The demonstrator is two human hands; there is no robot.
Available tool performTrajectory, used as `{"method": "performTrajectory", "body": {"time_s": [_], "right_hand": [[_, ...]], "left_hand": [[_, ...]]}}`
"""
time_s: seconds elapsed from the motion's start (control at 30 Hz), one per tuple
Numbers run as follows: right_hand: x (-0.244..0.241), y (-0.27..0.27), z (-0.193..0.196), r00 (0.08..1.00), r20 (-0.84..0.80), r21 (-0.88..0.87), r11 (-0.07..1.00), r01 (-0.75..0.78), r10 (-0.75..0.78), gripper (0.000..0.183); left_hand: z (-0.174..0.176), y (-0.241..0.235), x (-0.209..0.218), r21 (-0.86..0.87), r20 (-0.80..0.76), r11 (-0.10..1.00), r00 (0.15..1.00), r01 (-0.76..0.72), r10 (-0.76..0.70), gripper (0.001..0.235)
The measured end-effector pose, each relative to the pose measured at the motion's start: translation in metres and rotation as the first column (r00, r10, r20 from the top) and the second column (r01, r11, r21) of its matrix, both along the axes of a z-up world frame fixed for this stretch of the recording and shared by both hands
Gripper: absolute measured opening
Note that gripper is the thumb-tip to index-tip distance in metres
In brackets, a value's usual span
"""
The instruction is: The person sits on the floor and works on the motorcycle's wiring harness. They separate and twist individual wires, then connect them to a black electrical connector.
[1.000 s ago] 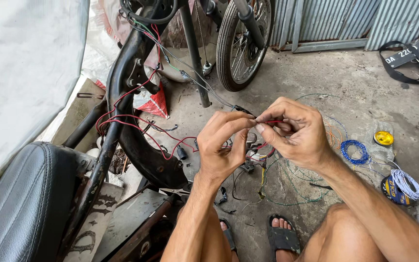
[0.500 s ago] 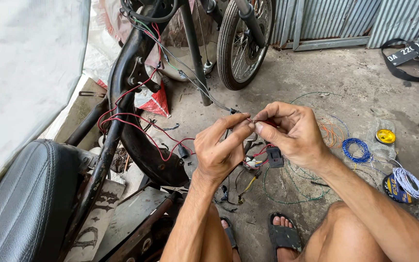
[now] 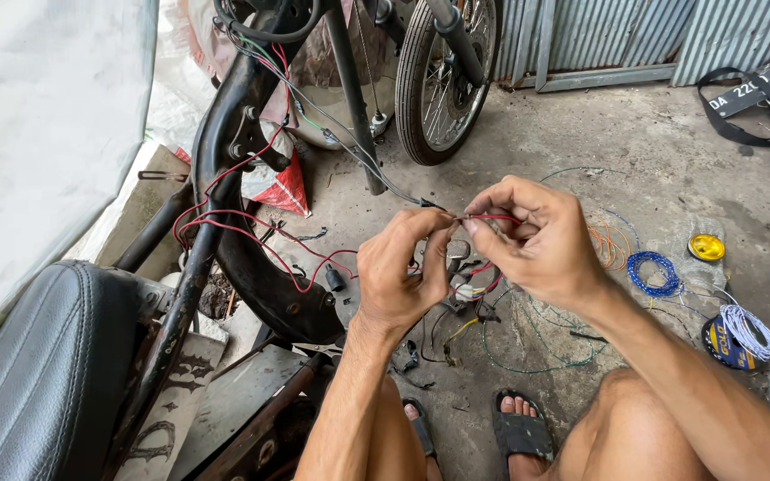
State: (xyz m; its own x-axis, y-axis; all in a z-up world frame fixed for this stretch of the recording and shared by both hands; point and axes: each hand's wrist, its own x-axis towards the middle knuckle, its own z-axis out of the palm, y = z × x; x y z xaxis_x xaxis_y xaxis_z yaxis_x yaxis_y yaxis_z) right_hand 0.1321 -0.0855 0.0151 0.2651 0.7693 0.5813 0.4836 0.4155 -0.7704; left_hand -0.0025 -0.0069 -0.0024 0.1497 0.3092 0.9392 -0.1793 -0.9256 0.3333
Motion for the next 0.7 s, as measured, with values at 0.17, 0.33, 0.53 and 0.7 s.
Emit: {"method": "performTrajectory", "body": {"time_s": [0.17, 0.33, 0.53, 0.7], "right_hand": [[0.001, 0.005, -0.001, 0.976, 0.129, 0.084, 0.983, 0.166, -0.175, 0.009], [-0.002, 0.006, 0.003, 0.999, 0.010, -0.019, 0.999, 0.044, -0.044, 0.006], [0.002, 0.006, 0.005, 0.991, -0.128, -0.105, 0.993, -0.055, 0.041, 0.014], [0.017, 0.012, -0.012, 0.993, -0.120, -0.169, 0.985, -0.019, -0.002, 0.017]], "left_hand": [[0.003, -0.003, 0.002, -0.068, -0.006, 0.997, 0.999, 0.033, -0.033, 0.015], [0.003, 0.000, -0.002, -0.134, -0.030, 0.990, 0.998, 0.046, -0.050, 0.014], [0.003, 0.001, 0.001, -0.151, -0.049, 0.987, 0.996, 0.061, -0.069, 0.014], [-0.001, 0.002, 0.003, -0.125, -0.093, 0.991, 0.994, 0.041, -0.053, 0.014]]}}
